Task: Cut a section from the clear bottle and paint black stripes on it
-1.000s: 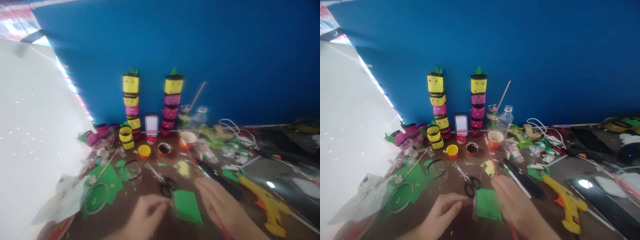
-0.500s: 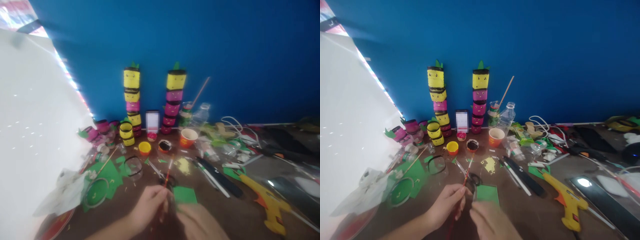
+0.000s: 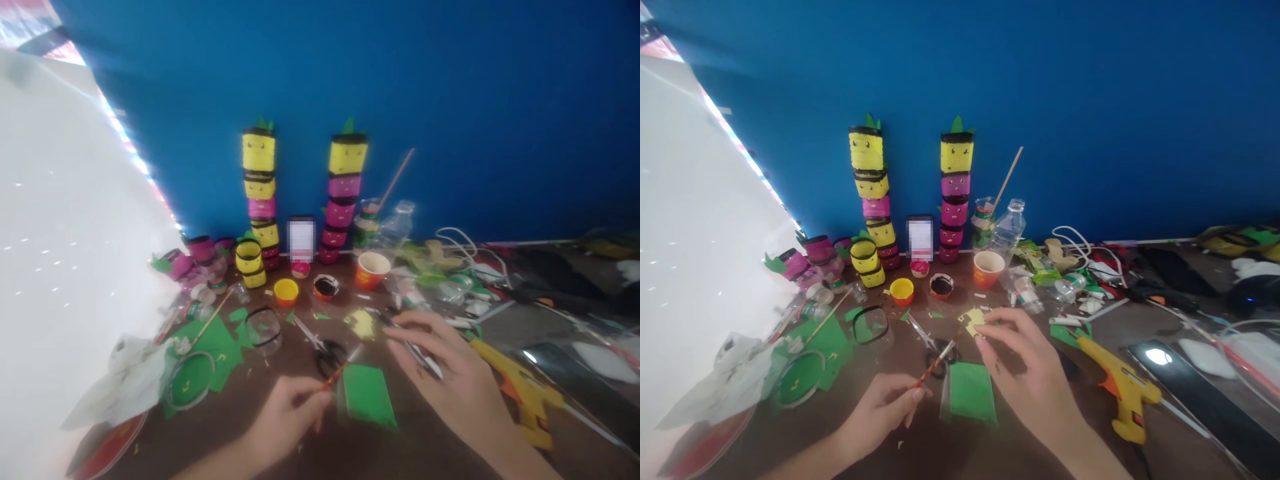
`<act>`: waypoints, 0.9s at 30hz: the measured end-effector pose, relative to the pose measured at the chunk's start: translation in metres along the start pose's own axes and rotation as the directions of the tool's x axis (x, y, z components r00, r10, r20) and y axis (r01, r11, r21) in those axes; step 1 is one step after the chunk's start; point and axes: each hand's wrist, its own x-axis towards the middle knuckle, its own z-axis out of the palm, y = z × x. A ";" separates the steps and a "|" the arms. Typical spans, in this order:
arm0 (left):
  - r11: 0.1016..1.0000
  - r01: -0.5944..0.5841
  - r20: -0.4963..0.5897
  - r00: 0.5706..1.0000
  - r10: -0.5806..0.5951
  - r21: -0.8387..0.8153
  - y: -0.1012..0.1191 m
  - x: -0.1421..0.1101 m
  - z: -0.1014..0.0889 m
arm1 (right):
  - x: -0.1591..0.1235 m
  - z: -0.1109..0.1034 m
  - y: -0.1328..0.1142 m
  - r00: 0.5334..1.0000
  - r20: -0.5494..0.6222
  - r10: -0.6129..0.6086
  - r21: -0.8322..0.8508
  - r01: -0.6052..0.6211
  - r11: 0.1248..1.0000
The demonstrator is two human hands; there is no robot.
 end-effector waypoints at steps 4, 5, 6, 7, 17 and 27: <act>1.000 0.027 -0.008 1.000 -0.027 -0.005 0.006 0.000 -0.002 | 0.006 -0.001 -0.001 0.988 0.018 -0.156 -0.065 0.157 0.985; 1.000 0.030 -0.007 1.000 -0.030 -0.007 0.007 0.001 -0.002 | 0.007 -0.001 -0.001 0.982 0.026 -0.186 -0.085 0.187 0.979; 0.999 0.033 -0.006 0.999 -0.033 -0.007 0.007 0.001 -0.002 | 0.008 -0.001 -0.001 0.977 0.033 -0.210 -0.101 0.212 0.972; 0.999 0.035 -0.005 0.999 -0.035 -0.007 0.007 0.002 -0.002 | 0.008 -0.001 -0.002 0.974 0.035 -0.226 -0.112 0.228 0.967; 0.999 0.035 0.028 0.999 -0.036 0.024 -0.008 0.003 0.001 | 0.009 0.004 0.000 0.964 0.042 -0.262 -0.165 0.265 0.950; 0.999 0.029 0.014 0.999 -0.029 0.017 -0.011 0.001 0.000 | 0.015 0.006 0.018 0.946 -0.030 -0.323 -0.289 0.301 0.909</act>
